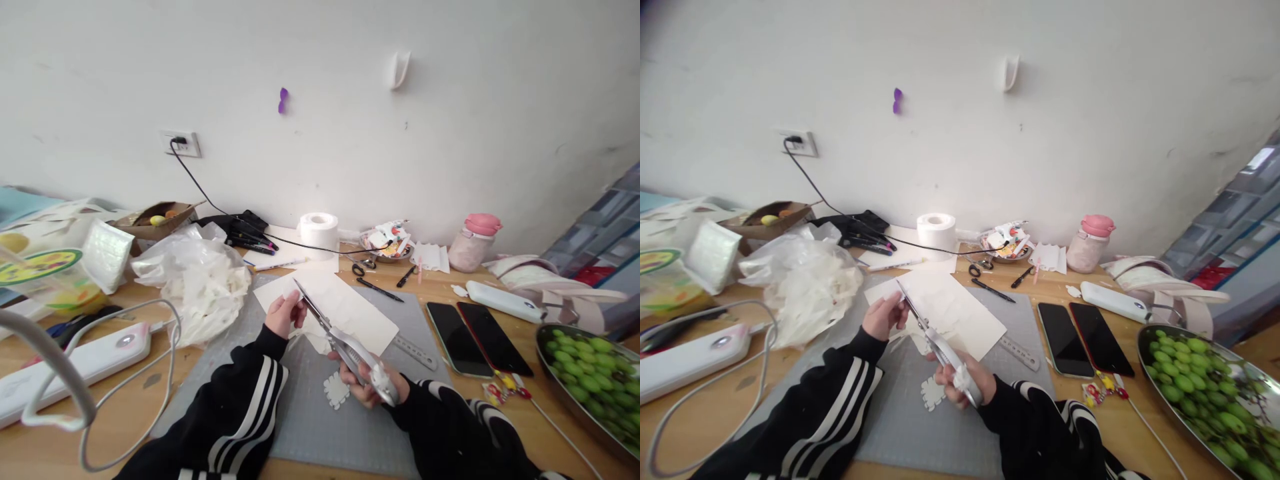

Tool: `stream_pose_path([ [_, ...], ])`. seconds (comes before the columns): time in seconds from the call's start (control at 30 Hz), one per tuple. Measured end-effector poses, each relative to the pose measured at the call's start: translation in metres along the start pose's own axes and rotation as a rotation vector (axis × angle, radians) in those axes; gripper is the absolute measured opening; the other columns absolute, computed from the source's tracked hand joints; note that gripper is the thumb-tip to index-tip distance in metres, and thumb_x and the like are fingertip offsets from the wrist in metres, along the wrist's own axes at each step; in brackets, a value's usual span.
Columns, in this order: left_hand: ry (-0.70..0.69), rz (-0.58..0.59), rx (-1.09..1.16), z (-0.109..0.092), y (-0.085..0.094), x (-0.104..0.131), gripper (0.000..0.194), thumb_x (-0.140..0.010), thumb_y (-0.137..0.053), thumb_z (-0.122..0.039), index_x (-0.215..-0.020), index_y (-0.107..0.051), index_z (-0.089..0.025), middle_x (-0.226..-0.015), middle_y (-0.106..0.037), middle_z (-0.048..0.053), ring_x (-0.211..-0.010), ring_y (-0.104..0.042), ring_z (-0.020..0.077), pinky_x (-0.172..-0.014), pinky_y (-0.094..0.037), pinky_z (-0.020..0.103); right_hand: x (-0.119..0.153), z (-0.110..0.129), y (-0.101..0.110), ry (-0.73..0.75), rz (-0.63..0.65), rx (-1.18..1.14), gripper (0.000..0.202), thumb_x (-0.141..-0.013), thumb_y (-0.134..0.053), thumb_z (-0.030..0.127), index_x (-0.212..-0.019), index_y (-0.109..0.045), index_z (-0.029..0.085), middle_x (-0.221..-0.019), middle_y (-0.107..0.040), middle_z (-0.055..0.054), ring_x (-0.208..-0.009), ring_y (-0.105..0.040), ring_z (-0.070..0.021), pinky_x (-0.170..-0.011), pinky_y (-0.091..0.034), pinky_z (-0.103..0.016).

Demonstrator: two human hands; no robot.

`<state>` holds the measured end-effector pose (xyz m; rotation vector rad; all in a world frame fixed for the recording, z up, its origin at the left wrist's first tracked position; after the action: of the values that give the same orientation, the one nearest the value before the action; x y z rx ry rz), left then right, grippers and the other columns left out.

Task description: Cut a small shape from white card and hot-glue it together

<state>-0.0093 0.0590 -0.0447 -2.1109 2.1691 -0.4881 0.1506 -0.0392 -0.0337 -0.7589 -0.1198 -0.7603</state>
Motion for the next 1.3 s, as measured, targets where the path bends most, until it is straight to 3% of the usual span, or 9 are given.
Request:
stream_pose_path([
  [0.17, 0.002, 0.034, 0.021, -0.004, -0.001, 0.003, 0.03, -0.084, -0.05, -0.03, -0.11, -0.052, -0.015, -0.106, -0.057, 0.007, -0.087, -0.059, 0.0179, -0.073, -0.05, 0.038, -0.001, -0.002, 0.002, -0.008, -0.01, 0.006, 0.034, -0.045, -0.072, 0.03, -0.078, -0.065, 0.028, -0.051, -0.049, 0.01, -0.026, -0.028, 0.0009, -0.028, -0.018, -0.011],
  [0.23, -0.032, 0.033, 0.033, -0.008, -0.003, 0.005, 0.025, -0.084, -0.048, -0.033, -0.094, -0.057, -0.012, -0.086, -0.062, 0.004, -0.067, -0.06, 0.0138, -0.059, -0.05, 0.03, 0.0, -0.001, 0.002, 0.006, -0.019, 0.008, 0.036, -0.045, -0.073, 0.031, -0.079, -0.064, 0.027, -0.052, -0.048, 0.01, -0.027, -0.027, 0.0015, -0.028, -0.016, -0.01],
  [0.3, -0.079, 0.024, 0.046, -0.014, -0.007, 0.008, 0.032, -0.082, -0.048, -0.039, -0.067, -0.055, -0.012, -0.054, -0.057, -0.001, -0.04, -0.05, 0.0086, -0.039, -0.04, 0.022, 0.001, -0.001, 0.001, 0.024, -0.032, 0.013, 0.037, -0.044, -0.073, 0.032, -0.08, -0.063, 0.026, -0.052, -0.046, 0.011, -0.027, -0.025, 0.0017, -0.028, -0.015, -0.01],
  [0.4, -0.134, 0.009, 0.059, -0.021, -0.013, 0.012, 0.035, -0.071, -0.055, -0.044, -0.052, -0.048, -0.015, -0.037, -0.05, -0.005, -0.028, -0.041, 0.0061, -0.032, -0.028, 0.019, 0.003, -0.001, 0.0, 0.06, -0.056, 0.032, 0.038, -0.045, -0.073, 0.034, -0.079, -0.062, 0.024, -0.053, -0.044, 0.011, -0.027, -0.025, 0.0016, -0.027, -0.016, -0.011],
  [0.67, -0.187, -0.061, 0.045, -0.026, -0.017, 0.012, 0.034, -0.058, -0.059, -0.046, -0.045, -0.044, -0.017, -0.029, -0.045, -0.006, -0.021, -0.036, 0.0053, -0.028, -0.022, 0.019, 0.008, 0.0, -0.002, 0.13, -0.131, 0.08, 0.043, -0.041, -0.075, 0.019, -0.081, -0.06, 0.024, -0.058, -0.047, 0.011, -0.027, -0.03, 0.0025, -0.025, -0.021, -0.011],
  [0.97, -0.175, -0.043, 0.008, -0.033, -0.02, 0.016, 0.036, -0.063, -0.054, -0.047, -0.044, -0.044, -0.018, -0.027, -0.044, -0.006, -0.022, -0.037, 0.0059, -0.028, -0.025, 0.019, 0.007, 0.003, -0.005, 0.112, -0.15, 0.065, 0.042, -0.04, -0.071, 0.012, -0.079, -0.06, 0.023, -0.057, -0.048, 0.011, -0.026, -0.03, 0.0026, -0.024, -0.021, -0.01],
  [1.17, -0.193, -0.048, 0.012, -0.032, -0.02, 0.018, 0.035, -0.066, -0.056, -0.044, -0.047, -0.043, -0.017, -0.03, -0.044, -0.007, -0.024, -0.038, 0.0043, -0.03, -0.026, 0.017, 0.006, 0.003, -0.006, 0.088, -0.121, 0.039, 0.036, -0.046, -0.073, 0.028, -0.079, -0.062, 0.024, -0.052, -0.045, 0.011, -0.026, -0.028, 0.0018, -0.025, -0.019, -0.01],
  [1.3, -0.191, -0.021, 0.03, -0.032, -0.02, 0.019, 0.032, -0.066, -0.055, -0.043, -0.049, -0.044, -0.018, -0.032, -0.046, -0.007, -0.025, -0.039, 0.0055, -0.03, -0.026, 0.018, 0.005, 0.003, -0.004, 0.063, -0.07, 0.021, 0.04, -0.041, -0.076, 0.034, -0.078, -0.064, 0.025, -0.053, -0.045, 0.01, -0.027, -0.025, 0.0024, -0.026, -0.015, -0.009],
])
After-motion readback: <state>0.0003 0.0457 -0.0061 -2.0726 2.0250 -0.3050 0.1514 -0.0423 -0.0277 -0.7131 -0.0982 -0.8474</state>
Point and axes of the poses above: each hand's wrist, its own x-axis away from the middle knuckle, its own y-axis out of the back of the hand, z = x × y, the point moved 5 cm from there along -x, towards the middle knuckle
